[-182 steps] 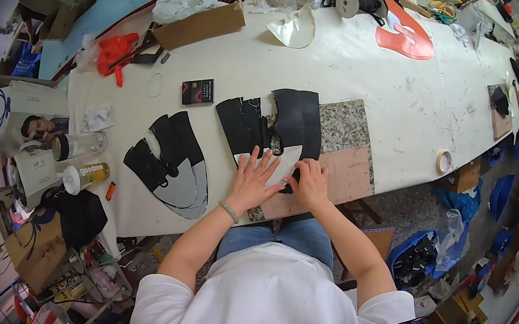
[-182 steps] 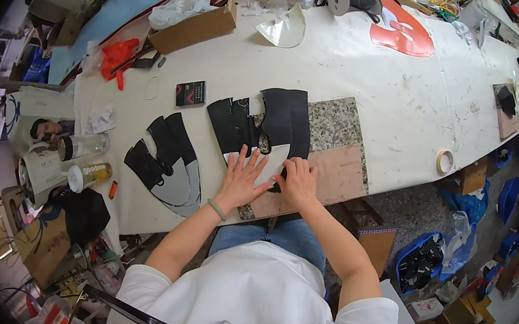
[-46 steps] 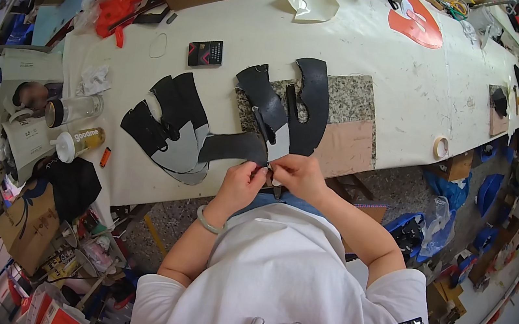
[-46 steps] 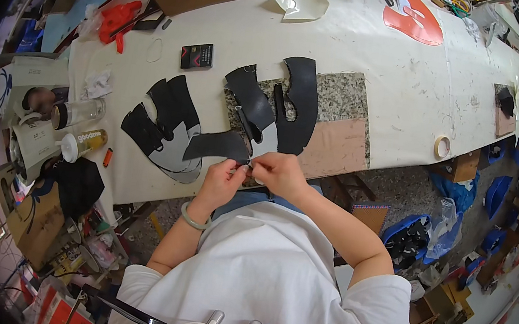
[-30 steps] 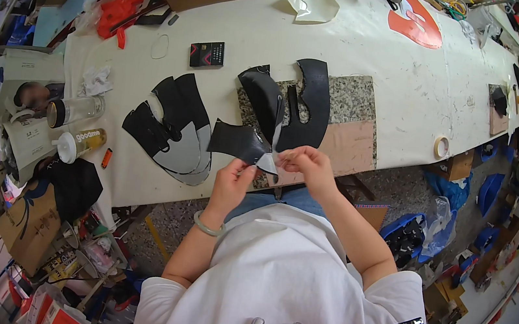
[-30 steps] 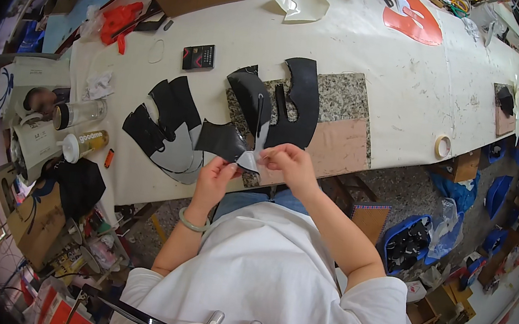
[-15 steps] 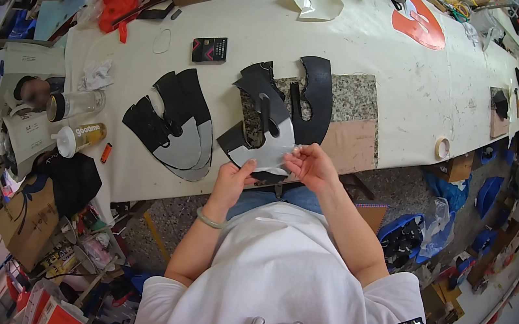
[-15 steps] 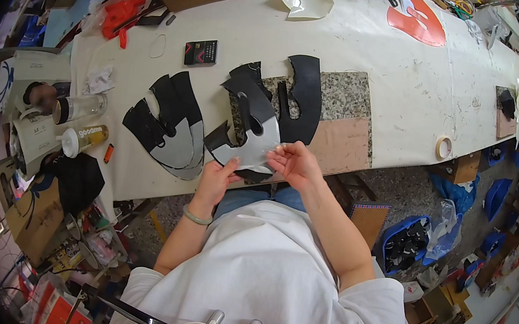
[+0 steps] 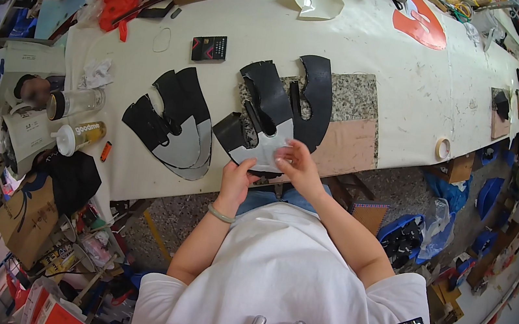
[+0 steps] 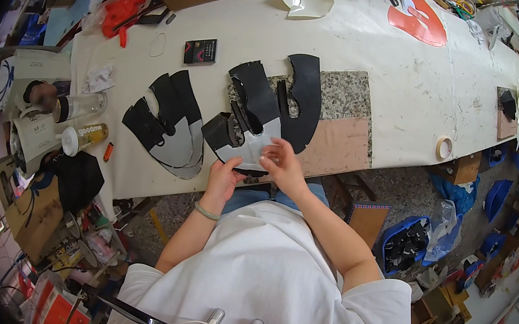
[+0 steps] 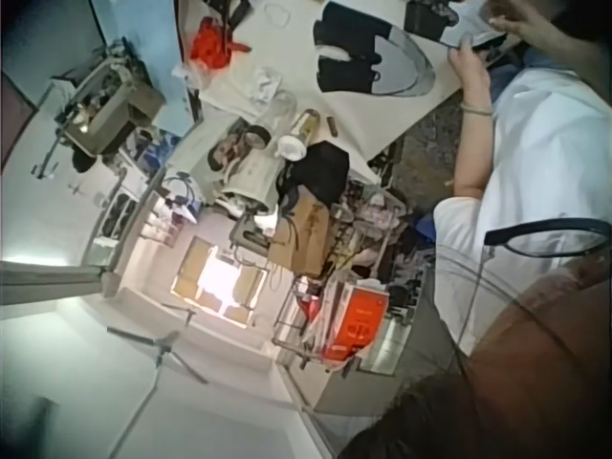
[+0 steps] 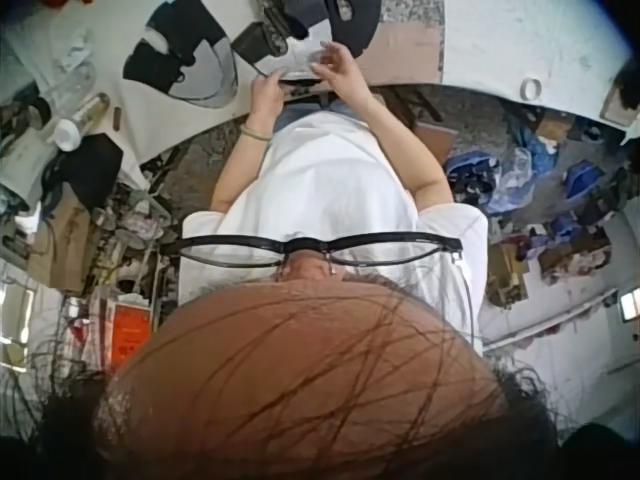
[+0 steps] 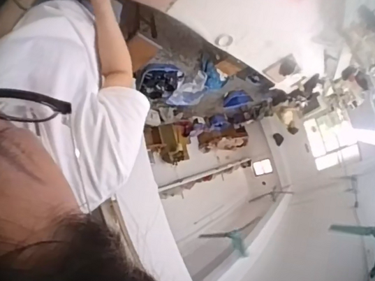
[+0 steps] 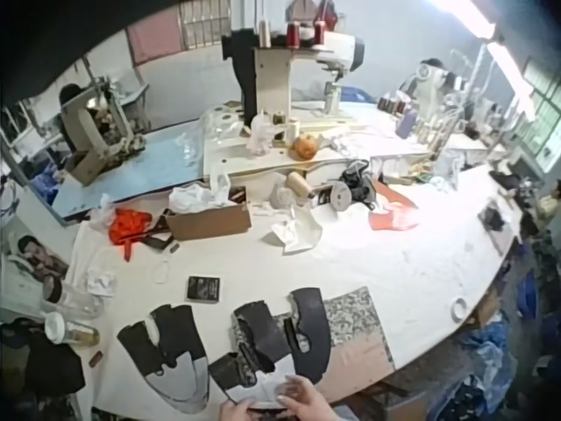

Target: The person attaches adhesive reinforcement patches to shoe upper pieces by peeling off their protective backings, pressing them onto the shoe components by hand, and stacking the completed pieces.

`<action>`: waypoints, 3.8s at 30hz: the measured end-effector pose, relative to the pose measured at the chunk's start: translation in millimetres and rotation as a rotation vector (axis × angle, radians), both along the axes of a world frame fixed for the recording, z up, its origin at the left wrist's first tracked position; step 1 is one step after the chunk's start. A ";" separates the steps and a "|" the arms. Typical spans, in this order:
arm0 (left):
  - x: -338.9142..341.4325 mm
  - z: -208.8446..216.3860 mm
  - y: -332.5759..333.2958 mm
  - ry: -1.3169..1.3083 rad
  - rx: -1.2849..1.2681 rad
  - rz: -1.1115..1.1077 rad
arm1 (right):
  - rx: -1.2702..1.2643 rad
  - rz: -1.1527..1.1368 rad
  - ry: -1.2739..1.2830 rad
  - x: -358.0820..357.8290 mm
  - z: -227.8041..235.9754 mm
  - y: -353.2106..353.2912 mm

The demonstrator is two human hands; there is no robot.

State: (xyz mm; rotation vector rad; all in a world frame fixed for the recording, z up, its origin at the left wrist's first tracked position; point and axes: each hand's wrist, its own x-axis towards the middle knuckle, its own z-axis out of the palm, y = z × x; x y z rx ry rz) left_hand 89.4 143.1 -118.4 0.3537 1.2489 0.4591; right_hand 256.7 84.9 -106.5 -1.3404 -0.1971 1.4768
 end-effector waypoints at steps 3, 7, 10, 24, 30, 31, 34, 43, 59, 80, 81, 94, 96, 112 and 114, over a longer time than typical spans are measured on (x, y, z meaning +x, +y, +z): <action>-3.3 -9.7 -4.9 -0.194 -0.083 0.135 | 0.241 0.465 -0.952 4.1 -0.9 -12.0; 14.9 9.2 -7.3 -0.211 -0.051 0.169 | 0.196 0.519 -1.045 6.0 2.9 -17.8; 19.4 9.3 -6.6 -0.195 -0.095 0.145 | 0.275 0.454 -1.094 7.7 -5.5 -19.8; 9.4 -50.7 -34.0 -0.310 -0.272 0.112 | 0.692 0.795 -1.210 28.1 -27.9 -31.2; 6.5 -65.6 -43.8 -0.142 -0.092 0.013 | 0.726 0.801 -1.080 25.5 -39.4 -30.2; 5.5 -66.7 -45.2 -0.056 0.037 -0.073 | 0.723 0.805 -1.077 28.0 -39.8 -28.9; -3.9 -59.4 -43.7 0.367 0.411 -0.402 | 0.730 0.811 -0.938 35.3 -44.9 -25.7; -23.9 -86.5 -27.2 0.767 0.885 -0.387 | 0.658 0.694 -1.384 -6.6 -72.8 5.5; -24.0 -73.3 -11.9 0.693 0.754 -0.310 | 0.709 1.115 -1.603 -9.5 -68.0 -4.5; 4.4 -16.5 -74.3 -0.093 0.262 0.164 | 0.329 0.325 -0.806 -21.5 -47.9 -52.5; 8.4 -12.8 -76.5 -0.067 0.232 0.187 | 0.296 0.210 -0.690 -22.4 -56.1 -60.3; 30.8 -24.8 -110.5 -0.116 0.486 0.328 | -0.137 -0.097 0.009 -1.9 -31.8 -54.0; 30.2 -28.2 -110.8 -0.096 0.455 0.246 | -0.141 -0.104 0.004 -4.2 -26.5 -57.6; -93.4 69.4 -65.9 0.007 0.422 -0.158 | 0.121 -0.133 -0.005 236.7 -2.4 -51.5; -114.6 95.2 -56.3 0.010 0.516 -0.082 | -0.045 -0.165 -0.019 207.3 17.0 -74.1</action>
